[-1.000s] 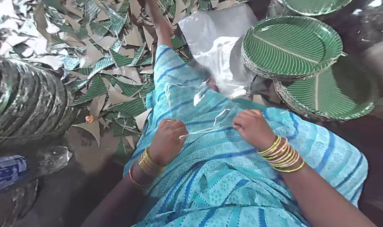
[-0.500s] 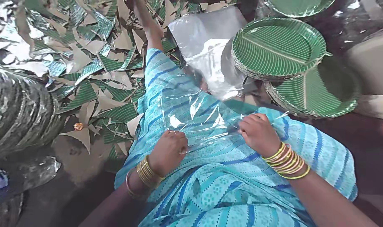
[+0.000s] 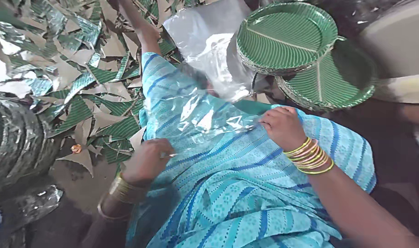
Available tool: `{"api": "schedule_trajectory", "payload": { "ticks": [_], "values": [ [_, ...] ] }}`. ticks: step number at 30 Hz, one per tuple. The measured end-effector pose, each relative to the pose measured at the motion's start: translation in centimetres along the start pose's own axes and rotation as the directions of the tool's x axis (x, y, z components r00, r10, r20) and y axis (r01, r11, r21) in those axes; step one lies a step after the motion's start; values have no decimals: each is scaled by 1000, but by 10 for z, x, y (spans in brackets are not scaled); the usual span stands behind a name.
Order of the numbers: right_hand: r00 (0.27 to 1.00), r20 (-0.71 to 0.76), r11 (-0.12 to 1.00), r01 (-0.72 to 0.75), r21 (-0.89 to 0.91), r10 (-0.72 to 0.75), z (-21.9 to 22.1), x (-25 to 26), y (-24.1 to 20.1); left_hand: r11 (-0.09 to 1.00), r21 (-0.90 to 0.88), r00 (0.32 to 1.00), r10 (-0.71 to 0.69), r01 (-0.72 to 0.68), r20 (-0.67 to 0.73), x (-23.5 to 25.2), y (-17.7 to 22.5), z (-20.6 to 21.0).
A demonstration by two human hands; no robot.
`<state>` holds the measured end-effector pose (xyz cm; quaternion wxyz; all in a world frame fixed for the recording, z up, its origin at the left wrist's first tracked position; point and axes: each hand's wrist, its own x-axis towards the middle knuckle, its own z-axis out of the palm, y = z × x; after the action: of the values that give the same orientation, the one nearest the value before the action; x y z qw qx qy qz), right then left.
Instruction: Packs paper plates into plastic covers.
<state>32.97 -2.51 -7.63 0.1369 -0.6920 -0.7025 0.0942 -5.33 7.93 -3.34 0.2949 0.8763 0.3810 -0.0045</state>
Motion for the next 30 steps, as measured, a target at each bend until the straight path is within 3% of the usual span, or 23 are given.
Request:
{"api": "schedule_trajectory", "payload": {
  "ticks": [4, 11, 16, 21, 24, 26, 28, 30],
  "values": [
    [999, -17, 1000, -28, 4, 28, -5, -1, 7, 973, 157, 986, -164, 169, -44, -9, -20, -20],
    [1000, -17, 999, 23, 46, -22, -1, 0, 1, 958, 145, 969, -244, 247, -37, -14, -31, -20],
    [999, 10, 999, 34, -8, -34, -1, -3, 4, 967, 111, 973, -226, 231, -55, -18, -37, -19],
    [991, 34, 989, -125, -74, 128, -1, -3, 6, 987, 150, 981, -29, 58, -191, -28, -34, -2],
    [952, 0, 949, -305, -82, 306, -4, 0, 14, 980, 152, 957, 165, -131, -240, -34, -3, 19],
    [937, -95, 940, -340, -35, 335, -11, 5, 16, 959, 108, 936, 280, -262, -213, -30, 25, 35],
    [950, -206, 970, -220, 100, 236, -16, 9, 4, 940, 73, 925, 341, -333, -170, -21, 44, 48],
    [961, -271, 966, 22, 257, 50, -15, 10, -21, 920, 17, 913, 392, -393, -116, -4, 59, 56]
  ]
}}
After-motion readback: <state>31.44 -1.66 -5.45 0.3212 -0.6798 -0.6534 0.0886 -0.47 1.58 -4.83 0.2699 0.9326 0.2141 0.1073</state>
